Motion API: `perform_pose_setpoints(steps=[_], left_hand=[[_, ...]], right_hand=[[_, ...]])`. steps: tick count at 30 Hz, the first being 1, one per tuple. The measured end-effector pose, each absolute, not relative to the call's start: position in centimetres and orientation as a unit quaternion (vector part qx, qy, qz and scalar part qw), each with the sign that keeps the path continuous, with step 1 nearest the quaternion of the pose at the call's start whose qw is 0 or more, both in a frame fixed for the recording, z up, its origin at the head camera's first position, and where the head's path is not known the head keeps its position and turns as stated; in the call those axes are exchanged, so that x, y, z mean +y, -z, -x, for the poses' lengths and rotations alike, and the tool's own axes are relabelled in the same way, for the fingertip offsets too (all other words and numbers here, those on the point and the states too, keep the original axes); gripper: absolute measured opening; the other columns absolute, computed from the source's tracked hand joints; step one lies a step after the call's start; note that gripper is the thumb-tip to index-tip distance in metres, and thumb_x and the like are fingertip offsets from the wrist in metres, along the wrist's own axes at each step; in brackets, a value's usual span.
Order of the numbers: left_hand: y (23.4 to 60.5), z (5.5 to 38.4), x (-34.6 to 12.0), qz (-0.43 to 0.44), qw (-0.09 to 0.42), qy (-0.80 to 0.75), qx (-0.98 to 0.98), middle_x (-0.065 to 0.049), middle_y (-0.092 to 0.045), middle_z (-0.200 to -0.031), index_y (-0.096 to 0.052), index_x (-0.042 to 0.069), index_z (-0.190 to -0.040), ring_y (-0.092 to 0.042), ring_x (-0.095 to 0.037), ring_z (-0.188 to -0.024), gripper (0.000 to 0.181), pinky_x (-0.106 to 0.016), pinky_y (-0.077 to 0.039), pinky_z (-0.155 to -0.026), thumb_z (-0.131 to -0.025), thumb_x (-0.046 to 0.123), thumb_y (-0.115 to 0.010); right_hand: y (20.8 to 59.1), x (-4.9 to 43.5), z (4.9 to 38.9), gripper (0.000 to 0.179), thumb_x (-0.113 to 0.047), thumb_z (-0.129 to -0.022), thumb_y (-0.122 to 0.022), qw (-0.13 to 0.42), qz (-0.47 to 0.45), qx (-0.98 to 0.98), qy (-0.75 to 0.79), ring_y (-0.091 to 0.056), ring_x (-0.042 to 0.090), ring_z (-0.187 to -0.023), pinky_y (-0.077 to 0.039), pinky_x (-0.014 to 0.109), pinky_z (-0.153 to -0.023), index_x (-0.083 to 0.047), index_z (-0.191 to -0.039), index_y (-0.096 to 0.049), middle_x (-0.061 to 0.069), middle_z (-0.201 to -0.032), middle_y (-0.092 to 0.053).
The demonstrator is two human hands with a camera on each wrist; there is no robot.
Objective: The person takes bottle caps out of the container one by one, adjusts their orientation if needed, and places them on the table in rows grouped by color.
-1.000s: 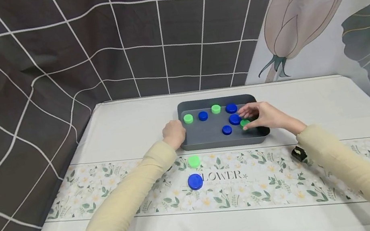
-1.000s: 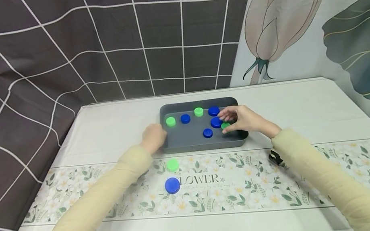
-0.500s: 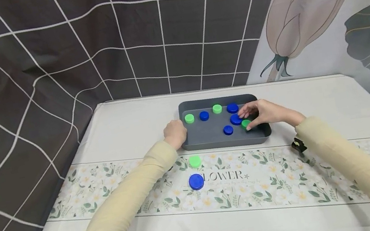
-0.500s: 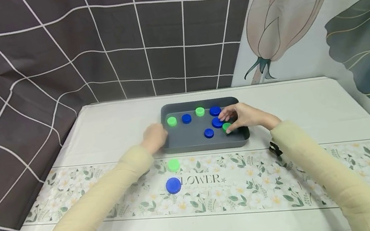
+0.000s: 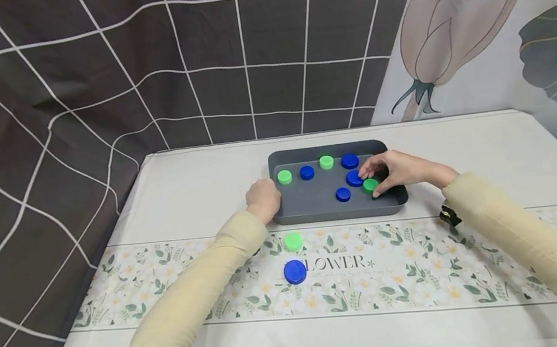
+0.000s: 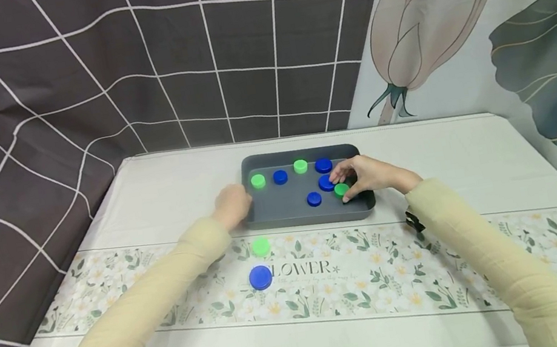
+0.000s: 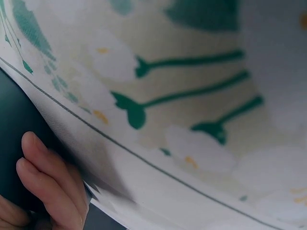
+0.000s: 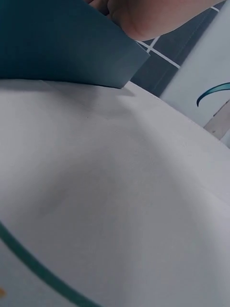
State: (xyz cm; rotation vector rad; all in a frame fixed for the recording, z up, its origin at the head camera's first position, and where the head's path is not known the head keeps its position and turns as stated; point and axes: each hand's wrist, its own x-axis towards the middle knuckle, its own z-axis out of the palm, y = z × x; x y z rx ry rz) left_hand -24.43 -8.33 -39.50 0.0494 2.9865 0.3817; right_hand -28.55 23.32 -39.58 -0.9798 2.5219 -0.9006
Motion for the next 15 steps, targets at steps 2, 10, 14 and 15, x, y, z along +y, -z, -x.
perform_pose_setpoints(steps=[2, 10, 14, 15], left_hand=[[39.55, 24.49, -8.34, -0.015, 0.064, -0.125, 0.99, -0.018, -0.072, -0.091, -0.066, -0.006, -0.1, -0.071, -0.021, -0.074, 0.026, -0.027, -0.058, -0.061, -0.099, 0.013, -0.048], [39.6, 24.62, -8.28, -0.011, 0.064, -0.125, 0.99, -0.018, -0.072, -0.093, -0.065, -0.006, -0.102, -0.071, -0.022, -0.076, 0.026, -0.028, -0.058, -0.064, -0.099, 0.014, -0.048], [39.64, 24.59, -8.29, -0.011, 0.066, -0.125, 0.99, -0.018, -0.072, -0.093, -0.065, -0.006, -0.103, -0.071, -0.022, -0.076, 0.027, -0.028, -0.058, -0.064, -0.099, 0.014, -0.048], [39.65, 24.56, -8.29, -0.011, 0.066, -0.125, 0.99, -0.018, -0.072, -0.093, -0.065, -0.006, -0.103, -0.071, -0.022, -0.076, 0.027, -0.028, -0.058, -0.064, -0.099, 0.014, -0.048]], right_hand=[[39.55, 23.26, 28.53, 0.044, -0.01, -0.07, -0.084, 0.142, 0.344, 0.875, 0.309, -0.063, 0.021, -0.095, -0.053, 0.028, -0.086, 0.001, -0.108, -0.064, 0.014, -0.107, -0.068], [39.55, 23.18, 28.46, 0.042, -0.009, -0.069, -0.085, 0.136, 0.347, 0.879, 0.298, -0.062, 0.017, -0.093, -0.052, 0.028, -0.084, -0.001, -0.106, -0.065, 0.011, -0.105, -0.069], [39.57, 23.22, 28.34, 0.041, -0.008, -0.069, -0.085, 0.132, 0.353, 0.88, 0.29, -0.061, 0.018, -0.093, -0.053, 0.029, -0.084, -0.002, -0.104, -0.066, 0.009, -0.103, -0.069], [39.57, 23.23, 28.29, 0.04, -0.008, -0.069, -0.085, 0.131, 0.356, 0.88, 0.286, -0.061, 0.018, -0.093, -0.053, 0.029, -0.084, -0.002, -0.104, -0.066, 0.009, -0.103, -0.069]])
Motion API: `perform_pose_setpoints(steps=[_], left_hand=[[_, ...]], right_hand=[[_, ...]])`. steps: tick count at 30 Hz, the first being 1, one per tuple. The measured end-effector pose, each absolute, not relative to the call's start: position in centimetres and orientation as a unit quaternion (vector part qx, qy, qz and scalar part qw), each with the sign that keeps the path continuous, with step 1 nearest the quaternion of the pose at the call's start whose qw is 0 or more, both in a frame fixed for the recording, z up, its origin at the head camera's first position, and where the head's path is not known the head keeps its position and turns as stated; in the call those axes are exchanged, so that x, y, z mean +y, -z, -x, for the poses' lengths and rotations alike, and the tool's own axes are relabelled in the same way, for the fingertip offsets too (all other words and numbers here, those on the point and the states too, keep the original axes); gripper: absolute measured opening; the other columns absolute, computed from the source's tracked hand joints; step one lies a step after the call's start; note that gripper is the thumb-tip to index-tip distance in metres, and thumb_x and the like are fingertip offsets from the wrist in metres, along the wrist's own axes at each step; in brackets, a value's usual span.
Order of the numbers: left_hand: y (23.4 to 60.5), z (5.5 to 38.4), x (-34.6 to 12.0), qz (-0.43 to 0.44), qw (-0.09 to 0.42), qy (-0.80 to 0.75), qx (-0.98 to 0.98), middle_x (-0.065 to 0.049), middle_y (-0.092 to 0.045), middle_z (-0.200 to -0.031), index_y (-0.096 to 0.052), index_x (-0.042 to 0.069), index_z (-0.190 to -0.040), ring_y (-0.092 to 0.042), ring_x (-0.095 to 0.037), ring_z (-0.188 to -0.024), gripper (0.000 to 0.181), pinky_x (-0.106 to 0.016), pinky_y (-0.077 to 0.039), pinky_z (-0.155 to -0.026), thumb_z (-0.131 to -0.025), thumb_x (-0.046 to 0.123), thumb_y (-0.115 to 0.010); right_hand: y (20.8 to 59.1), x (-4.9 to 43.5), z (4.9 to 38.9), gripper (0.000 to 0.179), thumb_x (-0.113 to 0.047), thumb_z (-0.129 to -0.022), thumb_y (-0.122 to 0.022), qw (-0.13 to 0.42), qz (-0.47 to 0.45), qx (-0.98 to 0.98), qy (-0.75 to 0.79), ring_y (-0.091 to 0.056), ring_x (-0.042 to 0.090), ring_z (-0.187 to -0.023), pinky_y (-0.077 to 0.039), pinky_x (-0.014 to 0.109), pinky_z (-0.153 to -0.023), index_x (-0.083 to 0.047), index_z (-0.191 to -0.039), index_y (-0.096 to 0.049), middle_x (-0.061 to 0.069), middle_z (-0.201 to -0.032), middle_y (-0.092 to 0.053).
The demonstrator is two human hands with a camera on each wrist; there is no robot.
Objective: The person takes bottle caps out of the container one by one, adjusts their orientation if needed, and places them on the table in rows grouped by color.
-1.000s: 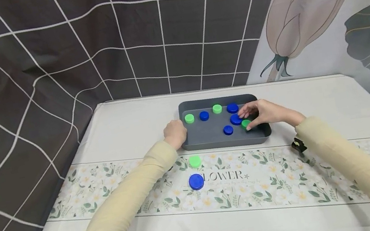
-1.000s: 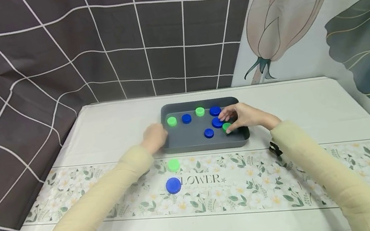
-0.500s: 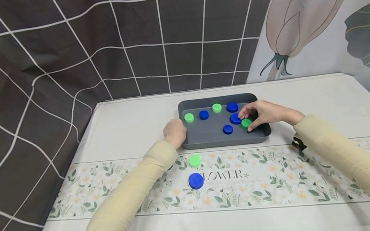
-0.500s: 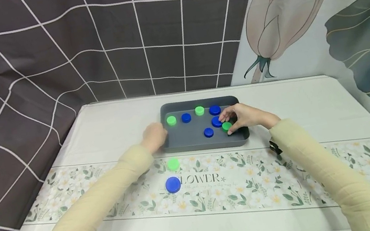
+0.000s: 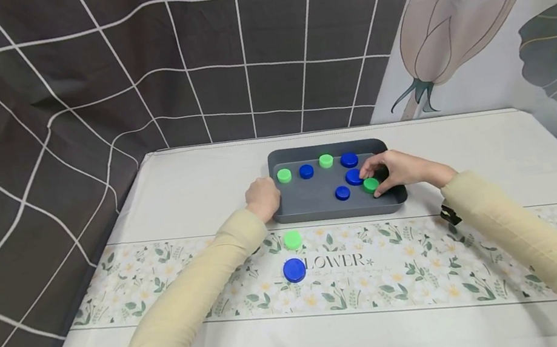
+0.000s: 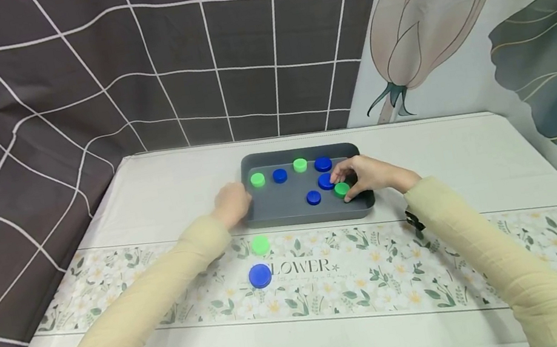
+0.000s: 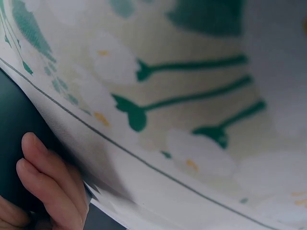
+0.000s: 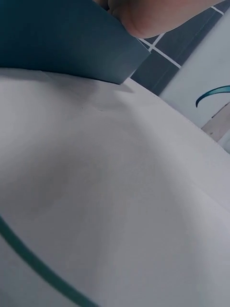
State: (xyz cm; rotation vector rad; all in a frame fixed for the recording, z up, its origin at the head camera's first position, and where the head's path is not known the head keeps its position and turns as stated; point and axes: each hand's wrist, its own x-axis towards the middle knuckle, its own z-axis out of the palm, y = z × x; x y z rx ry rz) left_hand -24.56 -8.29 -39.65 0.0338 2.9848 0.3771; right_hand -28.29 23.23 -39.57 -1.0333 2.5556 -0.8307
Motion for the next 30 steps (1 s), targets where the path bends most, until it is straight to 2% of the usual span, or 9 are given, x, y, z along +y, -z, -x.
perform_pose_setpoints(steps=[8, 20, 30], left_hand=[[39.71, 24.58, -8.35, -0.01, 0.067, -0.127, 0.99, -0.019, -0.072, -0.094, -0.065, -0.006, -0.105, -0.071, -0.023, -0.078, 0.027, -0.03, -0.059, -0.066, -0.099, 0.014, -0.049], [39.44, 24.59, -8.3, -0.013, 0.065, -0.131, 0.989, -0.019, -0.071, -0.095, -0.065, -0.007, -0.104, -0.071, -0.023, -0.078, 0.026, -0.03, -0.059, -0.066, -0.099, 0.012, -0.047], [39.52, 24.56, -8.31, -0.009, 0.069, -0.131, 0.989, -0.018, -0.071, -0.093, -0.065, -0.006, -0.105, -0.071, -0.022, -0.076, 0.026, -0.029, -0.059, -0.065, -0.099, 0.013, -0.048]], right_hand=[[39.67, 23.32, 28.28, 0.036, -0.01, -0.07, -0.085, 0.119, 0.373, 0.883, 0.259, -0.063, 0.022, -0.092, -0.054, 0.035, -0.084, -0.004, -0.101, -0.069, 0.008, -0.1, -0.07], [39.76, 23.41, 28.42, 0.034, -0.01, -0.068, -0.086, 0.098, 0.389, 0.881, 0.251, -0.064, 0.017, -0.088, -0.055, 0.03, -0.08, -0.006, -0.098, -0.071, 0.006, -0.096, -0.07], [39.74, 23.07, 28.07, 0.033, -0.013, -0.069, -0.086, 0.107, 0.363, 0.889, 0.256, -0.065, 0.018, -0.089, -0.055, 0.03, -0.08, -0.006, -0.098, -0.071, 0.004, -0.096, -0.07]])
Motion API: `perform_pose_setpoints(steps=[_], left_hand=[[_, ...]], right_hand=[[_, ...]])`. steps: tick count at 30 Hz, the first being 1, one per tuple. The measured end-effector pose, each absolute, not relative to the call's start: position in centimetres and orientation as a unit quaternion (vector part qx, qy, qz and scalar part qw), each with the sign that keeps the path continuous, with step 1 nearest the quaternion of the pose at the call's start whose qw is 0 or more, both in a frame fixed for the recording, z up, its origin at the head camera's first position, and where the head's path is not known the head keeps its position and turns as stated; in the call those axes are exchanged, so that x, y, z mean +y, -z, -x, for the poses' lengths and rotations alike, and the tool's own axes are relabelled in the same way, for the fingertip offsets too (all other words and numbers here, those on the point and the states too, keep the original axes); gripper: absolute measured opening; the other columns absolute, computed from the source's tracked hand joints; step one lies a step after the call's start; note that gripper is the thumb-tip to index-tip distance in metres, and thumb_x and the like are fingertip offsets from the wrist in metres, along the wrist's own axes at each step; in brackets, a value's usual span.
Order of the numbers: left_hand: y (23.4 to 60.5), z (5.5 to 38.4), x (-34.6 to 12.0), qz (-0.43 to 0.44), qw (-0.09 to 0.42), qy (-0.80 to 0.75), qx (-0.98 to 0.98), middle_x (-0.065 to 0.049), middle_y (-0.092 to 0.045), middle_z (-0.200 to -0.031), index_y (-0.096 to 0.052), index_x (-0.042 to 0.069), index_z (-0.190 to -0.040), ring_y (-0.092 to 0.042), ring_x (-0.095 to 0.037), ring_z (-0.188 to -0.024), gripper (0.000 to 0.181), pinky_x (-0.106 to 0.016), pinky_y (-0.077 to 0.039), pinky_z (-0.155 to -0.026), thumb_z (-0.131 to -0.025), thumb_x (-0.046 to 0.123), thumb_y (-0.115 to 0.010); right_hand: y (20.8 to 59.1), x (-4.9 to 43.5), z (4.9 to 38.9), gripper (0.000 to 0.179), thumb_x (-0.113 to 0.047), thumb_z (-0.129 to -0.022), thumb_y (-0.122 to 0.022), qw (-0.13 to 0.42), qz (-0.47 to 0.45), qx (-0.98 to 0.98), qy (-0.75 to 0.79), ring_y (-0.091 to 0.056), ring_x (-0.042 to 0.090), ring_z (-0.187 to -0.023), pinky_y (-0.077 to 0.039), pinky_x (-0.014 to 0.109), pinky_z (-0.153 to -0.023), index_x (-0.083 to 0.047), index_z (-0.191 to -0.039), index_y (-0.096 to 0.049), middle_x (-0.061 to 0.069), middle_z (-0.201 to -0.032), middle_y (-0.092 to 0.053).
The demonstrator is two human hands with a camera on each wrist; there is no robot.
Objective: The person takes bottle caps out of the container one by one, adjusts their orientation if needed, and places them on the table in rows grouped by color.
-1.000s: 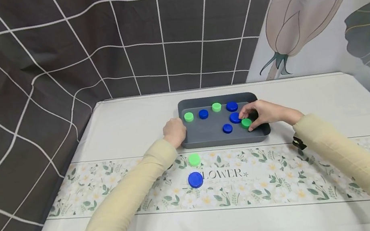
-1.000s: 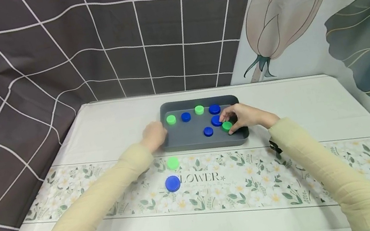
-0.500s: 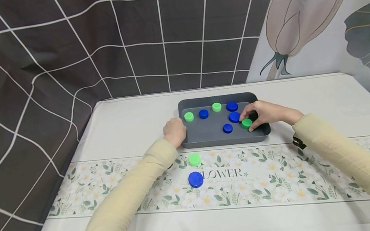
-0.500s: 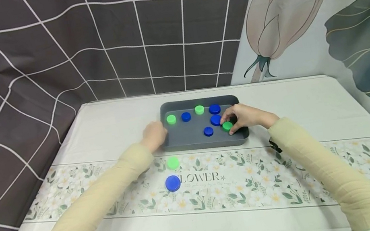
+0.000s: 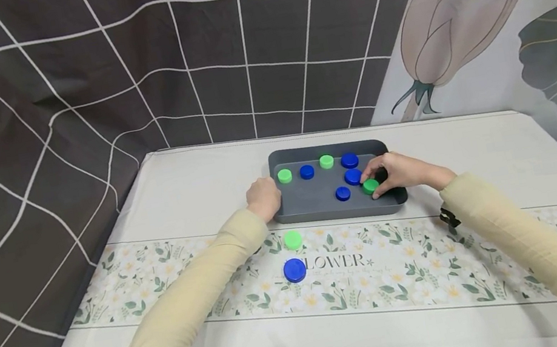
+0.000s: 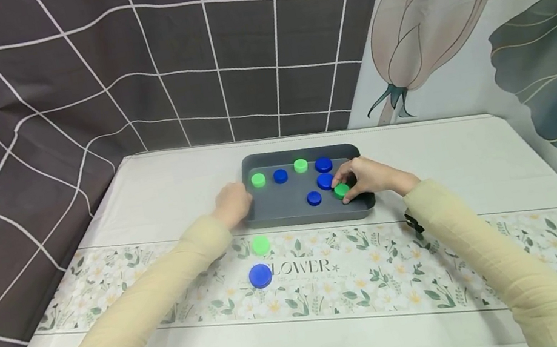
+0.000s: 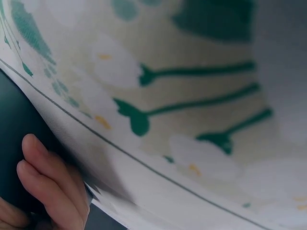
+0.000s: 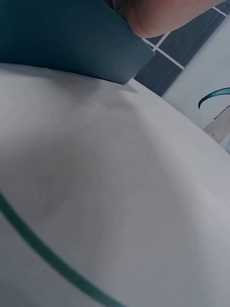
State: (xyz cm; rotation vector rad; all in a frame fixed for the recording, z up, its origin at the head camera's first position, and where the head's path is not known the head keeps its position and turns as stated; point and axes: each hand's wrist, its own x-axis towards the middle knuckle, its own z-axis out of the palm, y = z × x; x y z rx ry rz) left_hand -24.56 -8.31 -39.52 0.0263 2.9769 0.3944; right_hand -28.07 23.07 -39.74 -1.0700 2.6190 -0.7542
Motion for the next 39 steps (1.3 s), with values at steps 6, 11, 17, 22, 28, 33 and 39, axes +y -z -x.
perform_pose_setpoints(steps=[6, 11, 17, 22, 28, 33, 39], left_hand=[[39.45, 24.63, -8.25, -0.011, 0.064, -0.134, 0.989, -0.018, -0.071, -0.093, -0.065, -0.006, -0.104, -0.071, -0.023, -0.078, 0.026, -0.031, -0.059, -0.067, -0.099, 0.013, -0.048], [39.38, 24.61, -8.24, -0.016, 0.06, -0.133, 0.989, -0.019, -0.071, -0.093, -0.066, -0.006, -0.102, -0.071, -0.023, -0.078, 0.026, -0.031, -0.059, -0.067, -0.099, 0.012, -0.048], [39.31, 24.37, -8.21, -0.015, 0.059, -0.127, 0.99, -0.018, -0.071, -0.091, -0.066, -0.006, -0.101, -0.07, -0.022, -0.075, 0.026, -0.03, -0.058, -0.064, -0.098, 0.012, -0.048], [39.22, 24.18, -8.2, -0.017, 0.056, -0.124, 0.99, -0.018, -0.071, -0.092, -0.066, -0.007, -0.102, -0.07, -0.022, -0.075, 0.026, -0.03, -0.058, -0.064, -0.098, 0.012, -0.049], [39.16, 24.13, -8.21, -0.018, 0.057, -0.127, 0.99, -0.019, -0.071, -0.09, -0.066, -0.007, -0.101, -0.07, -0.022, -0.074, 0.026, -0.029, -0.058, -0.063, -0.098, 0.012, -0.048], [39.21, 24.19, -8.21, -0.019, 0.056, -0.128, 0.99, -0.018, -0.071, -0.09, -0.066, -0.007, -0.101, -0.069, -0.022, -0.073, 0.026, -0.029, -0.058, -0.063, -0.098, 0.012, -0.049], [39.26, 24.18, -8.25, -0.021, 0.054, -0.129, 0.99, -0.018, -0.071, -0.089, -0.066, -0.007, -0.1, -0.069, -0.021, -0.072, 0.025, -0.029, -0.058, -0.062, -0.097, 0.011, -0.049]], right_hand=[[39.68, 23.16, 28.01, 0.034, -0.016, -0.07, -0.085, 0.102, 0.358, 0.89, 0.265, -0.064, 0.02, -0.088, -0.055, 0.03, -0.079, -0.006, -0.098, -0.07, 0.005, -0.096, -0.07], [39.8, 23.21, 27.93, 0.033, -0.017, -0.07, -0.085, 0.093, 0.359, 0.888, 0.272, -0.064, 0.014, -0.086, -0.054, 0.027, -0.078, -0.007, -0.098, -0.071, 0.005, -0.096, -0.071], [39.89, 23.01, 27.7, 0.034, -0.019, -0.07, -0.086, 0.093, 0.353, 0.89, 0.274, -0.064, 0.01, -0.087, -0.054, 0.026, -0.079, -0.009, -0.099, -0.071, 0.003, -0.098, -0.071], [39.93, 22.96, 27.57, 0.034, -0.019, -0.071, -0.085, 0.092, 0.35, 0.891, 0.275, -0.064, 0.013, -0.088, -0.054, 0.027, -0.08, -0.009, -0.1, -0.071, 0.003, -0.099, -0.071], [40.05, 22.96, 27.59, 0.034, -0.019, -0.07, -0.086, 0.087, 0.353, 0.889, 0.278, -0.064, 0.014, -0.088, -0.054, 0.026, -0.079, -0.008, -0.1, -0.071, 0.003, -0.098, -0.071], [40.16, 23.01, 27.57, 0.034, -0.02, -0.071, -0.085, 0.083, 0.354, 0.888, 0.281, -0.064, 0.014, -0.087, -0.055, 0.026, -0.078, -0.009, -0.099, -0.071, 0.003, -0.097, -0.07], [40.12, 22.92, 27.58, 0.034, -0.021, -0.071, -0.085, 0.08, 0.347, 0.889, 0.287, -0.064, 0.015, -0.087, -0.054, 0.026, -0.078, -0.009, -0.099, -0.072, 0.004, -0.097, -0.071]])
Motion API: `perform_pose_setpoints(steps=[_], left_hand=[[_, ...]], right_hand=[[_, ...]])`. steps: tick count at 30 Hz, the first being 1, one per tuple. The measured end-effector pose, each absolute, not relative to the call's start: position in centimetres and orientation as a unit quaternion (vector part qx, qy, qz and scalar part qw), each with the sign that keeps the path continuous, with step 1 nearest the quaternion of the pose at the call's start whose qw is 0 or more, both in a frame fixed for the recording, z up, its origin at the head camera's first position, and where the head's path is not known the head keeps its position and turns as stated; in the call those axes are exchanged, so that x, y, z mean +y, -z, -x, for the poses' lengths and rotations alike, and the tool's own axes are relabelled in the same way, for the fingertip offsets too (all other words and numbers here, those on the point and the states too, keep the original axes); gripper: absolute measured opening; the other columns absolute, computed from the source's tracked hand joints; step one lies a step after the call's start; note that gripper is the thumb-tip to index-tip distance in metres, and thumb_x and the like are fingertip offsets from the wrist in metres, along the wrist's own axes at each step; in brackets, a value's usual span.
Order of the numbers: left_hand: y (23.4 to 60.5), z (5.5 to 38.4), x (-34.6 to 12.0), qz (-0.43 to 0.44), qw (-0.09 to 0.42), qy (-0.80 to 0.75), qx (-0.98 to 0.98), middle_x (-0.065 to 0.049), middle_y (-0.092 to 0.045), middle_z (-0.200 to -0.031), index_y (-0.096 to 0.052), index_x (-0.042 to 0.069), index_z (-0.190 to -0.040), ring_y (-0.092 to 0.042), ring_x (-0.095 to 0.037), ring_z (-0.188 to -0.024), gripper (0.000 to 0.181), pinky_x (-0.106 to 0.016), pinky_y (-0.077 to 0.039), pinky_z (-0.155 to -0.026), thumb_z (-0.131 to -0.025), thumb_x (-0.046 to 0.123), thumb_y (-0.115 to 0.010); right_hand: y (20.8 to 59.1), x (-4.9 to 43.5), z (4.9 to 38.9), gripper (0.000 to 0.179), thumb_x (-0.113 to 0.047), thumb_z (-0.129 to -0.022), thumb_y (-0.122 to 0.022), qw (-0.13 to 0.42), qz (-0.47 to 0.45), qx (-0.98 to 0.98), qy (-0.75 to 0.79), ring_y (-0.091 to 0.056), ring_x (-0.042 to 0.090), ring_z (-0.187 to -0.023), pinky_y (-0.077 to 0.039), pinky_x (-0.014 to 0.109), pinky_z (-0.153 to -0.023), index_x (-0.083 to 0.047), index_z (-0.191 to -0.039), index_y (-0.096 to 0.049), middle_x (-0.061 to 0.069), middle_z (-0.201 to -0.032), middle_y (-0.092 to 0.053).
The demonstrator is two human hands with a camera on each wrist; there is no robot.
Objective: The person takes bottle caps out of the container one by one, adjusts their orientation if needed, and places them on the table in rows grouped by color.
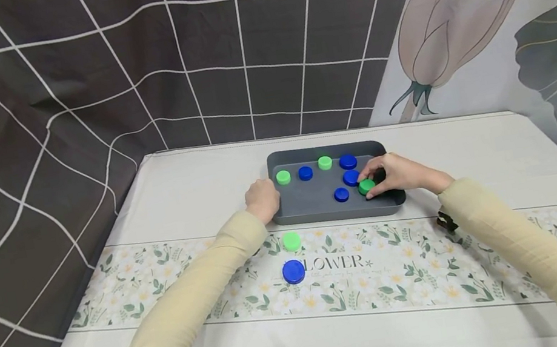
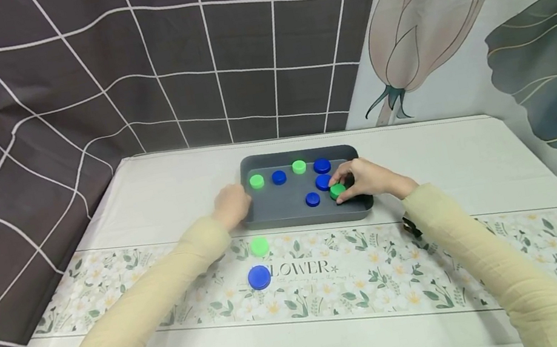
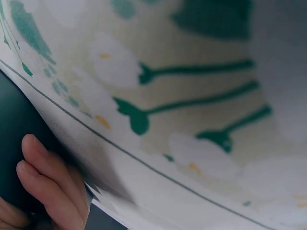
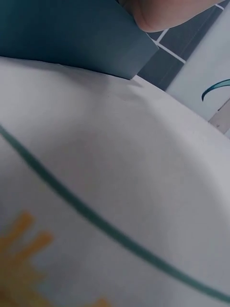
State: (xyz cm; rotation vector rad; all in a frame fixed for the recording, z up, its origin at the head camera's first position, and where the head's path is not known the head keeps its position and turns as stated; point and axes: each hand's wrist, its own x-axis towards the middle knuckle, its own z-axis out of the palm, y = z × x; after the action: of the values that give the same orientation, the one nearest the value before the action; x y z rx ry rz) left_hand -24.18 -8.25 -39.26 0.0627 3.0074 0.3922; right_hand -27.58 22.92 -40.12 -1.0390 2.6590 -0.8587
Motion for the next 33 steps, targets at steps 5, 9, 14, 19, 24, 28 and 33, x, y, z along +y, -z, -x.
perform_pose_setpoints(steps=[5, 9, 14, 19, 24, 28, 33], left_hand=[[39.3, 24.2, -8.3, -0.019, 0.055, -0.128, 0.99, -0.018, -0.071, -0.09, -0.066, -0.006, -0.101, -0.069, -0.021, -0.072, 0.025, -0.029, -0.058, -0.062, -0.098, 0.012, -0.049], [39.2, 24.1, -8.3, -0.018, 0.056, -0.127, 0.99, -0.018, -0.071, -0.089, -0.066, -0.006, -0.1, -0.069, -0.021, -0.072, 0.025, -0.028, -0.058, -0.061, -0.098, 0.012, -0.05], [39.0, 24.0, -8.2, -0.021, 0.058, -0.13, 0.99, -0.018, -0.071, -0.088, -0.067, -0.007, -0.099, -0.069, -0.021, -0.071, 0.025, -0.028, -0.057, -0.061, -0.097, 0.012, -0.05], [39.0, 24.0, -8.2, -0.019, 0.06, -0.13, 0.99, -0.019, -0.071, -0.09, -0.067, -0.007, -0.1, -0.07, -0.022, -0.073, 0.026, -0.029, -0.058, -0.062, -0.098, 0.012, -0.05], [39.2, 24.2, -8.2, -0.021, 0.062, -0.124, 0.99, -0.019, -0.072, -0.091, -0.067, -0.007, -0.101, -0.071, -0.022, -0.075, 0.026, -0.029, -0.059, -0.064, -0.098, 0.014, -0.05], [39.5, 24.4, -8.2, -0.023, 0.061, -0.118, 0.991, -0.018, -0.072, -0.092, -0.067, -0.006, -0.102, -0.071, -0.022, -0.077, 0.027, -0.03, -0.059, -0.065, -0.098, 0.015, -0.05], [39.7, 24.5, -8.2, -0.017, 0.058, -0.122, 0.991, -0.018, -0.072, -0.093, -0.067, -0.005, -0.102, -0.071, -0.023, -0.079, 0.025, -0.031, -0.059, -0.067, -0.098, 0.014, -0.05]], right_hand=[[40.2, 23.0, 27.6, 0.033, -0.02, -0.072, -0.085, 0.078, 0.338, 0.888, 0.301, -0.064, 0.015, -0.086, -0.054, 0.024, -0.076, -0.008, -0.099, -0.072, 0.005, -0.097, -0.071], [40.1, 22.9, 27.5, 0.032, -0.017, -0.072, -0.085, 0.075, 0.327, 0.891, 0.306, -0.064, 0.014, -0.085, -0.053, 0.021, -0.075, -0.007, -0.1, -0.072, 0.006, -0.099, -0.071], [38.8, 22.2, 26.4, 0.03, -0.007, -0.072, -0.083, 0.069, 0.318, 0.891, 0.316, -0.064, 0.019, -0.084, -0.054, 0.024, -0.074, -0.001, -0.1, -0.071, 0.012, -0.098, -0.071], [37.6, 21.7, 25.6, 0.029, -0.005, -0.074, -0.081, 0.072, 0.312, 0.891, 0.322, -0.064, 0.018, -0.082, -0.054, 0.025, -0.073, 0.002, -0.1, -0.07, 0.015, -0.097, -0.071], [38.8, 22.3, 26.3, 0.031, -0.011, -0.074, -0.083, 0.067, 0.311, 0.892, 0.322, -0.063, 0.012, -0.082, -0.052, 0.021, -0.072, -0.002, -0.101, -0.071, 0.012, -0.098, -0.071], [39.0, 22.3, 26.4, 0.031, -0.018, -0.074, -0.084, 0.071, 0.317, 0.886, 0.331, -0.064, 0.012, -0.082, -0.053, 0.023, -0.073, -0.008, -0.101, -0.072, 0.006, -0.098, -0.072], [38.9, 22.0, 26.0, 0.03, -0.019, -0.075, -0.083, 0.08, 0.329, 0.878, 0.337, -0.066, 0.014, -0.083, -0.055, 0.028, -0.075, -0.009, -0.101, -0.072, 0.005, -0.098, -0.072]])
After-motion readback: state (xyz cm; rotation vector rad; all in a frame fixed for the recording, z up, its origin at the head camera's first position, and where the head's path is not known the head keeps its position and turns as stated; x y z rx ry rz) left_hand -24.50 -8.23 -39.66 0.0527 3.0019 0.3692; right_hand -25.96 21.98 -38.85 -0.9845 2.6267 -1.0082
